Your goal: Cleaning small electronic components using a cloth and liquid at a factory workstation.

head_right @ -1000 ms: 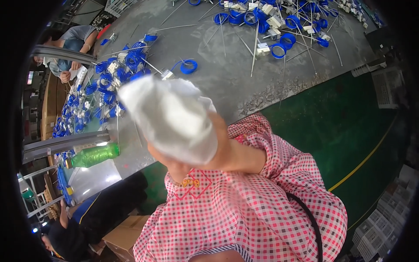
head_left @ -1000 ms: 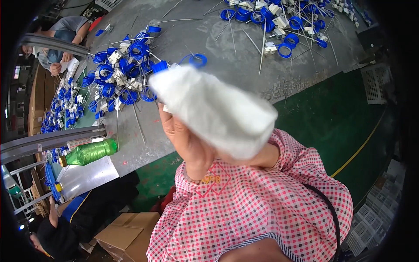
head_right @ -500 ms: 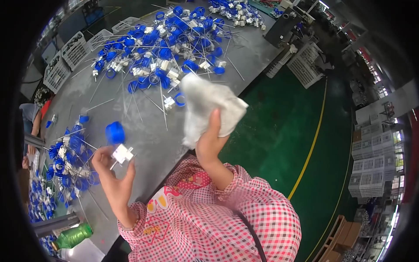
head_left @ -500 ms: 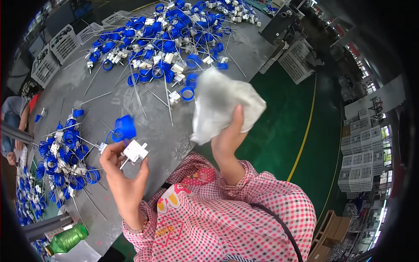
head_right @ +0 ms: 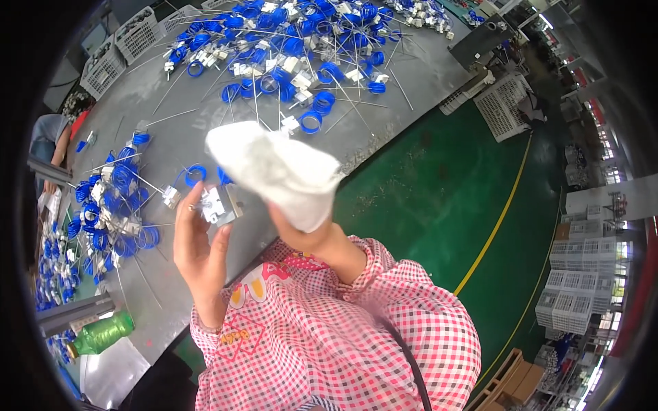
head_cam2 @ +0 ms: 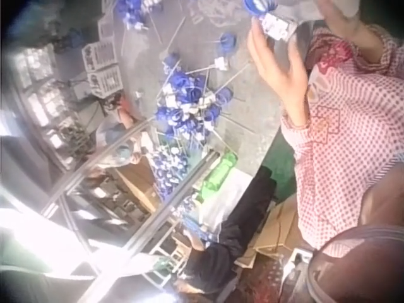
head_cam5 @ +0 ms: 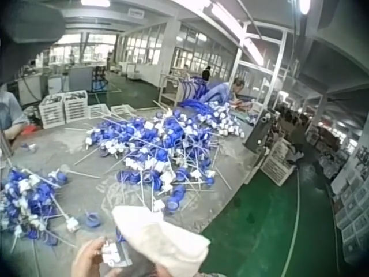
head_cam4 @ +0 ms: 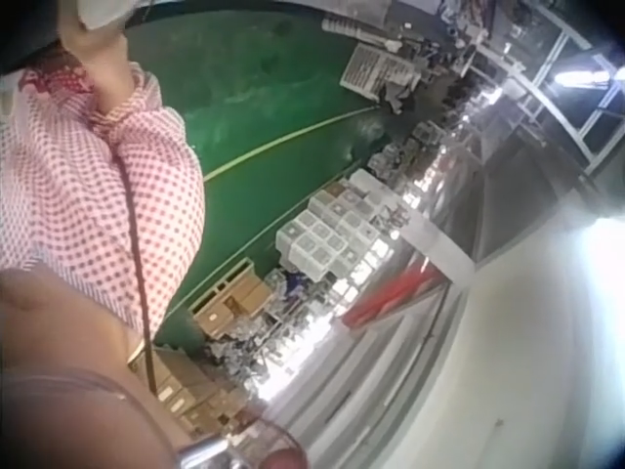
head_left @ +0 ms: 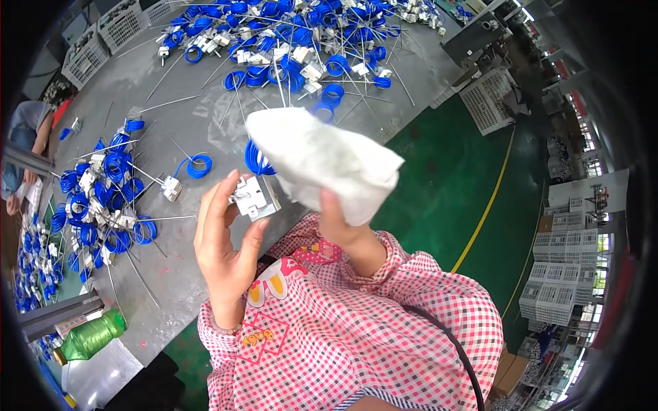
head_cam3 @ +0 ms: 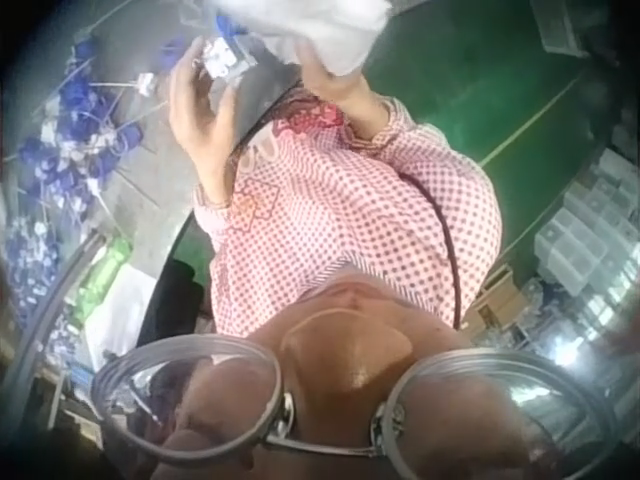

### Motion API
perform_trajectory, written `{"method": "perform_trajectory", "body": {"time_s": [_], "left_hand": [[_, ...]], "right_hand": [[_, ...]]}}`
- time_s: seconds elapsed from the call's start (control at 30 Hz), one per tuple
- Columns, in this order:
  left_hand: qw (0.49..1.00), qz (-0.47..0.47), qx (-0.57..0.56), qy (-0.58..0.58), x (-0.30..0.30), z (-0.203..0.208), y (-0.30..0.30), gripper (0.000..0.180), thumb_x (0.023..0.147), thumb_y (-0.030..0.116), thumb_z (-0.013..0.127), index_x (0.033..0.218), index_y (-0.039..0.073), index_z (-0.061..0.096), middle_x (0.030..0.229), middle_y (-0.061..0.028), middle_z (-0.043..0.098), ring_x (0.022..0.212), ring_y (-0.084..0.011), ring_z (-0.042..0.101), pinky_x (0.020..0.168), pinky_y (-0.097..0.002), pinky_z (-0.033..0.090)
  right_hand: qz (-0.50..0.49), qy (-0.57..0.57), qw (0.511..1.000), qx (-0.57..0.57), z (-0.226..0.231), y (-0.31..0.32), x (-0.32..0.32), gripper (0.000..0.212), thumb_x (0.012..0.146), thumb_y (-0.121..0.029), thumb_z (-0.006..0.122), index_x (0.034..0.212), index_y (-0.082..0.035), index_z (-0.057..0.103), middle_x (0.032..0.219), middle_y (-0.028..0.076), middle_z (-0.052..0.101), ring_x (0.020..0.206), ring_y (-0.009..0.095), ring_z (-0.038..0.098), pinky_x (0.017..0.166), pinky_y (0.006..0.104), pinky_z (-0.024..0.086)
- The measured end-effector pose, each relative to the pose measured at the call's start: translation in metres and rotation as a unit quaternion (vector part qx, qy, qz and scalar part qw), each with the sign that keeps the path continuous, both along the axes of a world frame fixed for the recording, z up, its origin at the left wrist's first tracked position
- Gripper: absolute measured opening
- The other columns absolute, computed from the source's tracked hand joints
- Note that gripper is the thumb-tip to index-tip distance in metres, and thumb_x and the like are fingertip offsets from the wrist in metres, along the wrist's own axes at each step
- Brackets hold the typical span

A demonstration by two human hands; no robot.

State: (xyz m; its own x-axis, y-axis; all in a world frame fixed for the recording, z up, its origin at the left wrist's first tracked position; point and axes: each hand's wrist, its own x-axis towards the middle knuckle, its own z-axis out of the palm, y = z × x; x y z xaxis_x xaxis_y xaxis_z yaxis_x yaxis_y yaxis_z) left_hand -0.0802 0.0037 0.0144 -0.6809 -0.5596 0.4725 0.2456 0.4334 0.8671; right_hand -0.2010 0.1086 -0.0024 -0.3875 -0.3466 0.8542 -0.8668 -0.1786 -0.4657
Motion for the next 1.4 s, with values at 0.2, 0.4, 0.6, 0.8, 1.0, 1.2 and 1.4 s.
{"method": "perform_trajectory", "body": {"time_s": [0.2, 0.4, 0.6, 0.8, 1.0, 1.2, 1.4], "left_hand": [[0.992, 0.063, 0.079, 0.068, 0.001, -0.012, 0.009, 0.053, 0.071, -0.006, 0.058, 0.119, -0.007, 0.036, 0.118, -0.0179, 0.039, 0.103, -0.0231, 0.046, 0.082, -0.0321, 0.044], [0.985, 0.121, 0.017, 0.122, 0.0, -0.015, 0.004, 0.051, 0.074, -0.005, 0.055, 0.12, -0.009, 0.032, 0.12, -0.0194, 0.037, 0.105, -0.0261, 0.045, 0.085, -0.0338, 0.043], [0.976, 0.076, 0.145, 0.145, 0.003, -0.021, -0.011, 0.05, 0.077, -0.004, 0.054, 0.122, -0.007, 0.032, 0.12, -0.0159, 0.04, 0.106, -0.022, 0.044, 0.087, -0.0335, 0.039], [0.972, 0.025, 0.166, 0.163, 0.006, -0.016, 0.001, 0.051, 0.078, -0.001, 0.053, 0.123, -0.006, 0.031, 0.118, -0.0169, 0.042, 0.105, -0.022, 0.045, 0.086, -0.0313, 0.039], [0.973, 0.114, 0.133, 0.149, 0.005, -0.019, 0.005, 0.048, 0.078, -0.003, 0.052, 0.122, -0.008, 0.031, 0.121, -0.0184, 0.038, 0.107, -0.0238, 0.043, 0.088, -0.033, 0.037], [0.975, 0.157, 0.104, 0.119, 0.009, -0.015, -0.003, 0.042, 0.082, 0.004, 0.048, 0.121, -0.006, 0.035, 0.117, -0.0173, 0.041, 0.105, -0.0237, 0.045, 0.088, -0.032, 0.037], [0.975, 0.183, -0.12, 0.033, 0.012, -0.009, -0.011, 0.045, 0.087, 0.03, 0.038, 0.114, -0.006, 0.042, 0.1, -0.0162, 0.046, 0.088, -0.0253, 0.047, 0.078, -0.0327, 0.037]], "right_hand": [[0.057, -0.121, 0.99, 0.037, 0.017, -0.015, 0.025, 0.028, 0.07, -0.003, 0.047, 0.096, -0.002, 0.058, 0.097, 0.017, 0.055, 0.097, 0.033, 0.049, 0.086, 0.0392, 0.034], [0.067, -0.148, 0.987, -0.002, 0.011, -0.016, 0.037, 0.026, 0.071, -0.005, 0.05, 0.095, -0.002, 0.058, 0.101, 0.018, 0.053, 0.098, 0.034, 0.048, 0.088, 0.038, 0.032], [0.114, -0.393, 0.899, -0.157, -0.002, -0.011, 0.041, 0.037, 0.078, -0.009, 0.048, 0.113, 0.002, 0.043, 0.112, 0.013, 0.047, 0.103, 0.024, 0.046, 0.088, 0.0324, 0.034], [0.051, -0.222, 0.971, -0.077, -0.001, -0.024, 0.023, 0.038, 0.081, -0.014, 0.047, 0.113, 0.004, 0.041, 0.108, 0.016, 0.049, 0.1, 0.024, 0.048, 0.086, 0.0324, 0.036], [0.098, -0.078, 0.991, 0.046, 0.016, -0.036, 0.042, 0.029, 0.069, -0.008, 0.053, 0.098, -0.004, 0.058, 0.098, 0.013, 0.056, 0.089, 0.033, 0.055, 0.078, 0.04, 0.039], [0.124, -0.206, 0.97, 0.025, 0.011, -0.014, 0.046, 0.039, 0.075, -0.008, 0.047, 0.113, 0.0, 0.041, 0.113, 0.014, 0.045, 0.105, 0.026, 0.044, 0.09, 0.0351, 0.032], [0.162, -0.46, 0.852, -0.188, 0.012, -0.019, -0.011, 0.042, 0.085, -0.023, 0.037, 0.119, 0.001, 0.034, 0.115, 0.013, 0.044, 0.107, 0.025, 0.043, 0.092, 0.0374, 0.034]]}}
